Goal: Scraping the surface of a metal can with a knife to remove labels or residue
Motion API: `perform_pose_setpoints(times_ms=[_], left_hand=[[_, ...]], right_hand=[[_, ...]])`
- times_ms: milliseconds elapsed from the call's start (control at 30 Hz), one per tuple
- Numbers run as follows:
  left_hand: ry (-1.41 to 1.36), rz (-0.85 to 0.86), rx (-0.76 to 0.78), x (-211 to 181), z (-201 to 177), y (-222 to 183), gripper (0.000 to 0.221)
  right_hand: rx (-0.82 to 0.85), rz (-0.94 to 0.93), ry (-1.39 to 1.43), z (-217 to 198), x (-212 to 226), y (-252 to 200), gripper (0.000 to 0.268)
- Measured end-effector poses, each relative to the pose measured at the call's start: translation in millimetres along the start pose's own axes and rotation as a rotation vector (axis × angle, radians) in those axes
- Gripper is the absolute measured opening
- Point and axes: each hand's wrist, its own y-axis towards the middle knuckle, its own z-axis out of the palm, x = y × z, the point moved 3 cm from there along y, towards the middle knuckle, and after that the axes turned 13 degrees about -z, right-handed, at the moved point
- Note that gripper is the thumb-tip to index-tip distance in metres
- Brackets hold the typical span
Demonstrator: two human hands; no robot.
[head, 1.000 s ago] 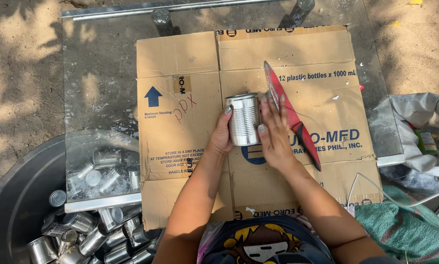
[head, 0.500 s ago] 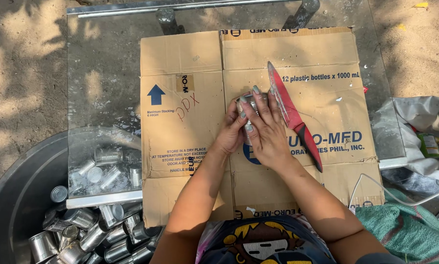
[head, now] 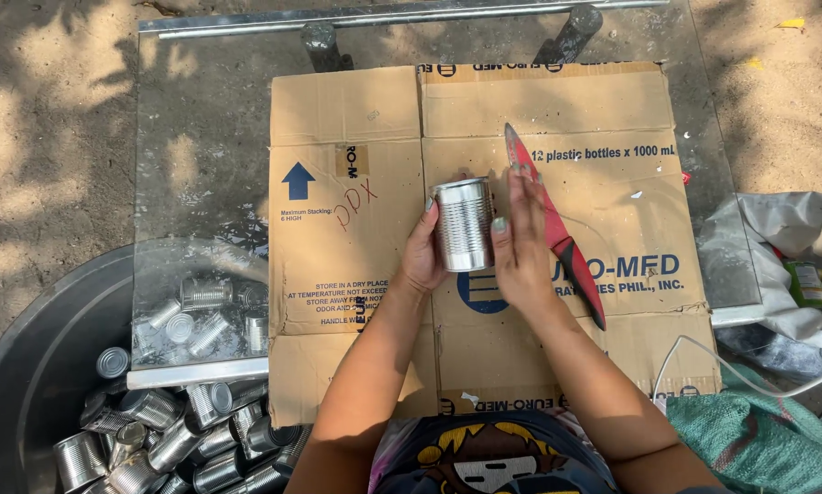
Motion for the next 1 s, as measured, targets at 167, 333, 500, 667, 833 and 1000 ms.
perform_pose_setpoints(times_ms=[167,333,500,667,833,1000], left_hand=[[-0.075,-0.006,-0.053,19.1,-42.5,19.9,0.045],[-0.120,-0.001,-0.073,13.8,-33.0,19.3,0.049],[-0.219,-0.007,-0.074,12.5,-30.2,16.8,0.052],[-0.074,0.118,-0.137,11.9,-12.5,-10.9,0.048],[0.061,0.308,-0.236,3.1,-8.9,-60.5,0.061],[-0.040,0.322,-0.353,3.7,-32.6,-88.4,0.051]], right_hand=[[0.075,-0.013,-0.019,17.1,-41.4,-26.2,0.051],[0.037,-0.045,0.013,9.9,0.3,-7.0,0.066],[0.100,0.445,0.036,18.4,-64.7,-22.8,0.066],[0.078,-0.172,0.235,9.3,19.1,-1.3,0.053],[0.105,0.128,0.338,20.2,0.2,-7.9,0.048],[-0.218,0.080,0.357,18.8,25.3,-11.5,0.021]])
